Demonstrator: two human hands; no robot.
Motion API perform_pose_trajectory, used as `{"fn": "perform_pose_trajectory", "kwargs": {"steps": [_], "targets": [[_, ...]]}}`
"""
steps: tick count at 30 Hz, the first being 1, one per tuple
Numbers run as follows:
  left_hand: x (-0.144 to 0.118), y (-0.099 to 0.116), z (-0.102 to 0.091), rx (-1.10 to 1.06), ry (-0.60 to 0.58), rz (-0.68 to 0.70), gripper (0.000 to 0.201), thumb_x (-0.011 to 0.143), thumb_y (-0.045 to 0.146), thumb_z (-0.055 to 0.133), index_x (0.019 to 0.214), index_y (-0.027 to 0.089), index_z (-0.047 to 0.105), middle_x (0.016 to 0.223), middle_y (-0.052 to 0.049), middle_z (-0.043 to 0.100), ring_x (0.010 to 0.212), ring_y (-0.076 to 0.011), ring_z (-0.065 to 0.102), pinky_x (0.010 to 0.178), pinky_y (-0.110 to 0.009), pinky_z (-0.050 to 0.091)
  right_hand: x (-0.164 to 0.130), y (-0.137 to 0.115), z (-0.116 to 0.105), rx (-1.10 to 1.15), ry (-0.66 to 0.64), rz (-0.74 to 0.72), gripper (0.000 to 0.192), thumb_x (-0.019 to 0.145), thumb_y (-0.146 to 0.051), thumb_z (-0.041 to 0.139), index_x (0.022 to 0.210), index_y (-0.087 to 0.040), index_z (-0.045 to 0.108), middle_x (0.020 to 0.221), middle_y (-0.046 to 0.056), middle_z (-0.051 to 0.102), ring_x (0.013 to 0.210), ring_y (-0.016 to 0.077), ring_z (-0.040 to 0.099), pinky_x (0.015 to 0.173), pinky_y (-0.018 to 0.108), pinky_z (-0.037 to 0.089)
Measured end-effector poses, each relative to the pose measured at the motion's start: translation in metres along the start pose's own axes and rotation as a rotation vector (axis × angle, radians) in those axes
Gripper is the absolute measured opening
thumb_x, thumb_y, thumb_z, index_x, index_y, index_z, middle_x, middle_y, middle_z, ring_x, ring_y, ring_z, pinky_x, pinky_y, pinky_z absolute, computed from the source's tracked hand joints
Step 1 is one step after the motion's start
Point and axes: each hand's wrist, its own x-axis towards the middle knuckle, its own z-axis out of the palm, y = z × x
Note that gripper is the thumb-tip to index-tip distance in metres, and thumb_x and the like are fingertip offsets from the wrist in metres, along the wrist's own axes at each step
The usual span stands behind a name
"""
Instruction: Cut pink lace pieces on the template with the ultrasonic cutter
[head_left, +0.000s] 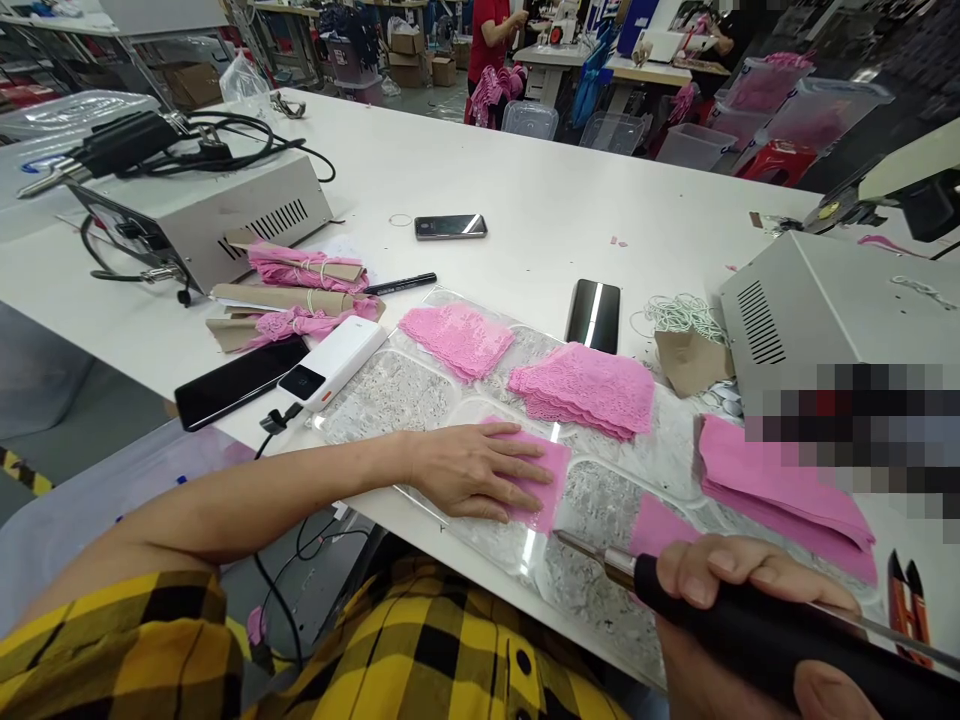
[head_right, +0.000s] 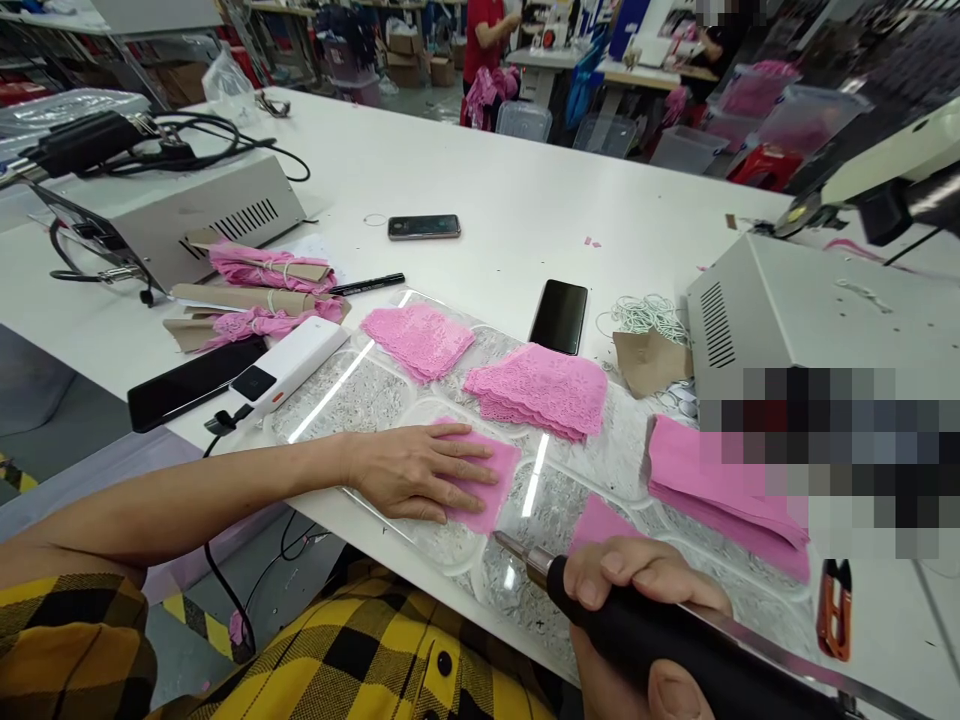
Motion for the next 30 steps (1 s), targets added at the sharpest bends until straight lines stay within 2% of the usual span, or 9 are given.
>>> {"fn": "perform_pose_trajectory", "kwargs": {"steps": [5, 10, 16, 22, 30], "targets": [[0.0, 0.0, 0.001, -0.01, 0.038, 0.004, 0.035, 0.093, 0.035, 0.056, 0.126, 0.026, 0.063, 0.145, -0.004, 0.049, 0.144, -0.0229, 0.031, 0.122, -0.043, 0.013, 0.002, 0.001, 0.003, -0.008, -0.009, -0.019, 0.022, 0.068, -0.038, 0.052, 0.082, -0.023, 0.059, 0.072, 0.0, 0.051, 0.052, 0.0146, 0.045, 0.044, 0.033, 0.039], [0.0, 0.0, 0.002, 0.025, 0.037, 0.018, 0.037, 0.094, 0.035, 0.054, 0.127, 0.023, 0.063, 0.145, -0.005, 0.049, 0.144, -0.024, 0.03, 0.122, -0.044, 0.012, 0.002, 0.003, 0.007, -0.02, -0.012, -0.014, 0.022, 0.067, -0.038, 0.053, 0.082, -0.023, 0.059, 0.073, 0.001, 0.05, 0.052, 0.0147, 0.045, 0.045, 0.034, 0.039], [0.0, 0.001, 0.001, 0.003, 0.046, -0.006, 0.035, 0.091, 0.036, 0.057, 0.125, 0.027, 0.064, 0.144, -0.003, 0.05, 0.143, -0.0229, 0.033, 0.122, -0.043, 0.014, 0.002, 0.005, 0.006, -0.031, 0.007, -0.029, 0.022, 0.067, -0.039, 0.051, 0.081, -0.023, 0.058, 0.072, 0.001, 0.048, 0.051, 0.0148, 0.042, 0.044, 0.034, 0.035], [0.0, 0.0, 0.002, 0.015, 0.043, 0.011, 0.036, 0.093, 0.037, 0.055, 0.126, 0.025, 0.064, 0.145, -0.004, 0.049, 0.143, -0.0241, 0.032, 0.122, -0.044, 0.013, 0.004, 0.006, 0.005, -0.032, -0.023, -0.055, 0.019, 0.067, -0.039, 0.054, 0.078, -0.023, 0.058, 0.068, 0.0, 0.047, 0.049, 0.0141, 0.042, 0.042, 0.032, 0.033], [0.0, 0.002, 0.0, 0.001, -0.016, -0.028, 0.037, 0.094, 0.038, 0.053, 0.127, 0.026, 0.063, 0.147, -0.002, 0.046, 0.145, -0.0225, 0.029, 0.122, -0.042, 0.009, 0.007, 0.0, 0.013, -0.018, -0.074, -0.072, 0.014, 0.072, -0.034, 0.059, 0.074, -0.02, 0.058, 0.067, -0.001, 0.052, 0.053, 0.0123, 0.047, 0.044, 0.028, 0.04]]}}
